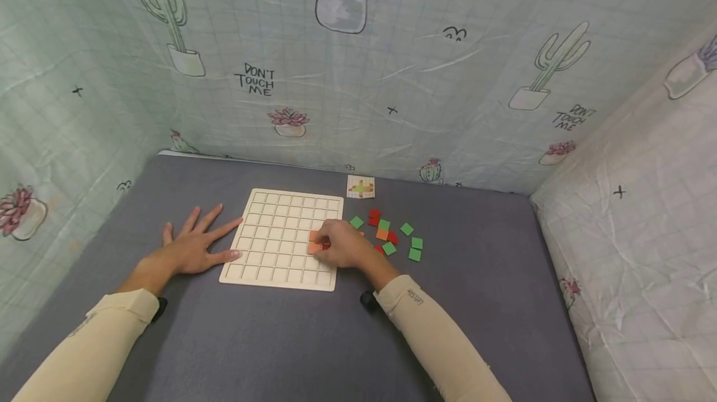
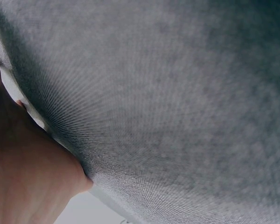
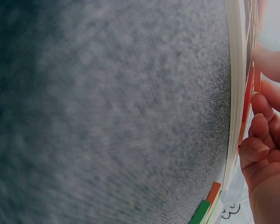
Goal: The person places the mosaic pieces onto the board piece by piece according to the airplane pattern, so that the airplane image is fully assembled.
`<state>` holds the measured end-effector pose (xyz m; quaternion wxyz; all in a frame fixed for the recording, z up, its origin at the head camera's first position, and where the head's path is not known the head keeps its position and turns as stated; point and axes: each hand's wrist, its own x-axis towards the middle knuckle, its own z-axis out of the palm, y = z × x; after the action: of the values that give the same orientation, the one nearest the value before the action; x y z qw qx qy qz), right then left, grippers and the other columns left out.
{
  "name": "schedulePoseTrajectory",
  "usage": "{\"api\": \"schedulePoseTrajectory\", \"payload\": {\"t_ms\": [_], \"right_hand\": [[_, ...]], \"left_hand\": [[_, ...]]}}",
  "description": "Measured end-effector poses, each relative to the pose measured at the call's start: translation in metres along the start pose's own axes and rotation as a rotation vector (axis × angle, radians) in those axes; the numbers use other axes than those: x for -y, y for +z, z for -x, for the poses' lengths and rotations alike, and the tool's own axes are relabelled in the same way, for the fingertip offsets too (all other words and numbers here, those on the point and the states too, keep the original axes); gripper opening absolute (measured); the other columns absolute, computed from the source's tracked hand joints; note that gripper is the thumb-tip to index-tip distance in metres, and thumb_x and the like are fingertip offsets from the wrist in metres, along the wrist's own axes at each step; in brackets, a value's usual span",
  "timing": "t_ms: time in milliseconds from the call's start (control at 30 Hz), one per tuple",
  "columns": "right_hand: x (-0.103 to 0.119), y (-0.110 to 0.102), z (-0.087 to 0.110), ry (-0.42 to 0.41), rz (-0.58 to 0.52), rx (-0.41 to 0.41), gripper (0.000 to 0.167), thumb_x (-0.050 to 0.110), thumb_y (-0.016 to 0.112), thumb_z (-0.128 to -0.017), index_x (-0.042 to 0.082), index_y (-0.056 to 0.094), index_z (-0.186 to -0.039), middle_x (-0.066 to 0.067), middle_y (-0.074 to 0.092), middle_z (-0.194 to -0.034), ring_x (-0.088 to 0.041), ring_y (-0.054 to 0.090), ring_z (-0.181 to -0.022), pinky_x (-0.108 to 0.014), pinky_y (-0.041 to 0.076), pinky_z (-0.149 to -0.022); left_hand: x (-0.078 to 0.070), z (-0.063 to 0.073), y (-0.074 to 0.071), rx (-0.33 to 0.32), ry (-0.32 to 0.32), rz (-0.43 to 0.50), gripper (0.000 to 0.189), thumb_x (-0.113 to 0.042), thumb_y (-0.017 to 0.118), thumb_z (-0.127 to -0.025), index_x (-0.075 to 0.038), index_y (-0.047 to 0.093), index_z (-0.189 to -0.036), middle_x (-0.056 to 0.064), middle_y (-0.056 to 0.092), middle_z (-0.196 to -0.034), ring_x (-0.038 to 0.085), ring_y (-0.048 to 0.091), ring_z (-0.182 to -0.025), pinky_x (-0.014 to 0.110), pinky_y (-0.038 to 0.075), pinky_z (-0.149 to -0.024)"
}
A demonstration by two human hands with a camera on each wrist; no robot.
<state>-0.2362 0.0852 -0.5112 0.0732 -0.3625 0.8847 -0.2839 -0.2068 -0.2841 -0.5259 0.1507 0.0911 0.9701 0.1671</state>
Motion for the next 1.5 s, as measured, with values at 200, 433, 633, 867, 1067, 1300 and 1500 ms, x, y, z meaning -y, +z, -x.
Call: {"api": "schedulePoseTrajectory", "payload": {"t_ms": [200,433,633,867,1067,1300,1500], "right_hand": [[0.001,0.0,0.0,0.015,0.004,0.002,0.017,0.014,0.084,-0.087,0.008,0.08,-0.103,-0.003,0.071,-0.096,-0.012,0.06,-0.082,-0.021,0.051,-0.074],[0.002,-0.001,0.001,0.021,-0.003,0.004,0.017,0.014,0.084,-0.088,0.007,0.08,-0.103,-0.003,0.071,-0.097,-0.014,0.061,-0.083,-0.022,0.052,-0.075],[0.003,0.0,0.002,0.018,-0.014,-0.008,0.018,0.016,0.085,-0.087,0.007,0.08,-0.102,-0.004,0.071,-0.096,-0.016,0.061,-0.082,-0.021,0.05,-0.074],[0.002,0.0,0.003,0.035,-0.011,-0.006,0.015,0.017,0.082,-0.09,0.008,0.078,-0.101,-0.004,0.069,-0.096,-0.015,0.058,-0.081,-0.023,0.048,-0.073],[0.0,-0.007,0.004,0.046,-0.04,-0.048,0.013,0.015,0.082,-0.09,0.006,0.079,-0.1,-0.007,0.071,-0.094,-0.013,0.056,-0.077,-0.022,0.047,-0.069],[-0.012,-0.024,0.011,0.111,-0.085,-0.155,0.015,0.007,0.081,-0.09,0.001,0.078,-0.104,-0.014,0.069,-0.094,-0.013,0.052,-0.073,-0.026,0.045,-0.066],[-0.025,-0.035,0.018,0.224,-0.081,-0.235,0.016,0.006,0.081,-0.089,0.0,0.079,-0.104,-0.015,0.069,-0.094,-0.018,0.052,-0.073,-0.03,0.045,-0.067]], "left_hand": [[0.008,-0.004,0.006,0.007,0.002,-0.009,0.093,-0.095,0.044,-0.083,-0.054,0.019,-0.163,0.006,-0.002,-0.179,0.051,-0.01,-0.161,0.088,-0.017,-0.108],[0.008,-0.004,0.005,0.009,0.005,-0.006,0.097,-0.099,0.041,-0.08,-0.054,0.019,-0.163,0.006,-0.003,-0.179,0.051,-0.011,-0.161,0.088,-0.018,-0.108],[0.008,-0.004,0.006,0.007,0.007,-0.008,0.093,-0.096,0.043,-0.083,-0.055,0.017,-0.162,0.006,-0.003,-0.179,0.051,-0.011,-0.161,0.088,-0.018,-0.108],[0.005,-0.003,0.005,-0.007,0.014,0.004,0.091,-0.092,0.047,-0.084,-0.053,0.022,-0.163,0.005,-0.001,-0.179,0.05,-0.009,-0.161,0.088,-0.014,-0.109],[0.0,0.001,0.001,-0.01,0.024,0.027,0.088,-0.087,0.052,-0.087,-0.051,0.025,-0.163,0.006,0.001,-0.179,0.051,-0.008,-0.161,0.089,-0.012,-0.108],[0.008,-0.005,0.006,0.003,0.004,-0.011,0.092,-0.093,0.046,-0.085,-0.053,0.019,-0.163,0.006,-0.002,-0.179,0.05,-0.011,-0.161,0.088,-0.016,-0.109],[0.007,-0.003,0.004,0.0,0.009,-0.003,0.091,-0.092,0.046,-0.085,-0.054,0.019,-0.163,0.006,-0.002,-0.179,0.05,-0.01,-0.161,0.088,-0.016,-0.108]]}}
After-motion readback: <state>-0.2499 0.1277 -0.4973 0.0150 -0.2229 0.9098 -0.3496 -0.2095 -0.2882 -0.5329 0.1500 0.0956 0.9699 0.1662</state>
